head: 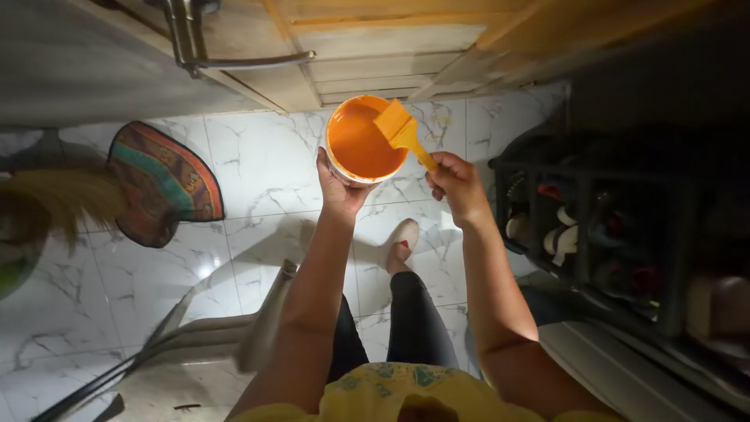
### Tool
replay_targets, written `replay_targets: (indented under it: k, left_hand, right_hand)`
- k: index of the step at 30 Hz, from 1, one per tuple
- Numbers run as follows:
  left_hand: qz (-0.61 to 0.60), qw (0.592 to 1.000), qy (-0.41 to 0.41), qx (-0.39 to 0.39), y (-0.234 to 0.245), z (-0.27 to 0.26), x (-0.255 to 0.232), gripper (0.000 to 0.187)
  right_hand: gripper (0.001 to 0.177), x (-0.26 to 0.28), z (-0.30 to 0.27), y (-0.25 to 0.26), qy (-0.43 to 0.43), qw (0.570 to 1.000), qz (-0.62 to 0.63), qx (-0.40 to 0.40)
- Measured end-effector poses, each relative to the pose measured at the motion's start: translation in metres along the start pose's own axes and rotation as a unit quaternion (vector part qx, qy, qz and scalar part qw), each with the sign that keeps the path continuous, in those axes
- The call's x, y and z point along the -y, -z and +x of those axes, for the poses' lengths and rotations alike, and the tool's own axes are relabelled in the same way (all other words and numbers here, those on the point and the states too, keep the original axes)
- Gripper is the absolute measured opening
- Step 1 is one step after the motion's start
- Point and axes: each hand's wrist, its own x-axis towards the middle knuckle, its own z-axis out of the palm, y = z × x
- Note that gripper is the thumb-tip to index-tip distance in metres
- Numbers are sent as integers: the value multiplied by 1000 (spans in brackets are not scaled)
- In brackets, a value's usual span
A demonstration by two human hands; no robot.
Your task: The person applies orange paint to a wooden door using a brush, dipping the brush into a container of orange paint and wiping it against the door's surface.
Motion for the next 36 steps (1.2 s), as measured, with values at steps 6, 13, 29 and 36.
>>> replay_targets:
  k: [6,13,29,36]
  left_hand:
    - [-26,994,-6,104,35,2,-30,78]
    - [-30,999,-39,6,33,-23,-64,75]
    - [-61,997,-34,-16,0,-45,-79,60]
    - [-41,992,-43,-109,0,-50,-74,66]
  right_hand:
    - [28,44,26,-64,59,994,-62,-62]
    - [21,44,117,-110,-3,999,-6,-40]
    - [23,38,105,-130,-15,996,91,-4]
    - [25,61,90,-66,30,971,211,-106]
